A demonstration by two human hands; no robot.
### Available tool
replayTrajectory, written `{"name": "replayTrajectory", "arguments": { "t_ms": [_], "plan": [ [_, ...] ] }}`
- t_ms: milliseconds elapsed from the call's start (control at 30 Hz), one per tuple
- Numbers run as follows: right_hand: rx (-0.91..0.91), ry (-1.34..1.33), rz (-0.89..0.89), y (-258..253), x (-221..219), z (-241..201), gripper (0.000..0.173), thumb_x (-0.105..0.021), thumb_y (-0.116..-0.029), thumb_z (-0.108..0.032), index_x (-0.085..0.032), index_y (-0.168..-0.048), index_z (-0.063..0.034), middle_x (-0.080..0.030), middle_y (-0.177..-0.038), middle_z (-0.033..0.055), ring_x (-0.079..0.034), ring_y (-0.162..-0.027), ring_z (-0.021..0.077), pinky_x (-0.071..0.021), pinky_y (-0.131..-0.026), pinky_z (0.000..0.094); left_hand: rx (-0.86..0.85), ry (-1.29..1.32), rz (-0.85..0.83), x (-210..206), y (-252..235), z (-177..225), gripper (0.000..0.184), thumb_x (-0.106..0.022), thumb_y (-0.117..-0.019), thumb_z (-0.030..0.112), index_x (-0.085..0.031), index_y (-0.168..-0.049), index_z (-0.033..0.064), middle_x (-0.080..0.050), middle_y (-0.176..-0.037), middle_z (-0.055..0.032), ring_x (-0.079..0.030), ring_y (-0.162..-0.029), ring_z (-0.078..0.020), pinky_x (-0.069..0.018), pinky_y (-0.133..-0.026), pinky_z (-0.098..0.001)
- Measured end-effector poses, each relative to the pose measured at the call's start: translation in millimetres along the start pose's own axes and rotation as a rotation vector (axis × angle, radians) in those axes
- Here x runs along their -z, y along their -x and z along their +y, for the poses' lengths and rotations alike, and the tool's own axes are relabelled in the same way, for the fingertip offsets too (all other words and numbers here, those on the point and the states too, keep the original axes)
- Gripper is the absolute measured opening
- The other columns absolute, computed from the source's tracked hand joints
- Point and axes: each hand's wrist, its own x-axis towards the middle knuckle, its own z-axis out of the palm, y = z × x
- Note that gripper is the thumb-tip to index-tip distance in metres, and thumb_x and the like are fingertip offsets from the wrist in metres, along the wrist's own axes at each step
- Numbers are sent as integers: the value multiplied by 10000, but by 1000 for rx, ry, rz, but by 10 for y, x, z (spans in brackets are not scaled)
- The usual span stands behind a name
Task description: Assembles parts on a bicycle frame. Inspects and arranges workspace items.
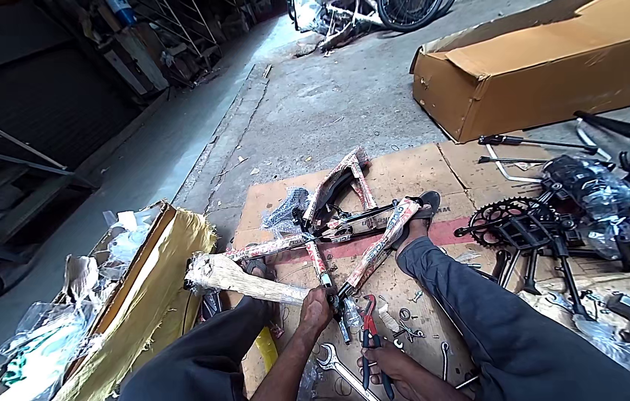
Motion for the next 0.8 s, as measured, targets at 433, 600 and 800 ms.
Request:
{"name": "replayTrajectory", "arguments": {
  "t_ms": [433, 600, 800],
  "plan": [
    [-4, -1, -4, -14, -12, 11, 213, -547, -1069, -143, -459, -1256, -90, -692, -900, 104, -675, -661, 172, -543, -558, 284, -147, 14, -12, -45, -47, -81, 446, -729, -840, 146, -716, -1281, 210, -661, -1361, -31, -564, -1305, -272, -443, -1113, -467],
    [-4, -14, -1, -14, -7, 4, 208, -547, -1069, -141, -454, -1250, -95, -693, -877, 99, -668, -641, 171, -535, -542, 282, 63, 43, 81, -40, 11, -22, 581, -790, -842, 492, -680, -1335, 205, -679, -1286, -93, -637, -1220, -259, -497, -1074, -450],
    [-11, -12, 4, -11, -9, 12, 220, -551, -1066, -137, -460, -1261, -89, -693, -883, 106, -667, -644, 171, -537, -547, 284, 9, -47, -36, 35, 0, 68, 375, -725, -886, 230, -723, -1256, 172, -684, -1292, -109, -628, -1246, -282, -484, -1091, -480]
  ]
}}
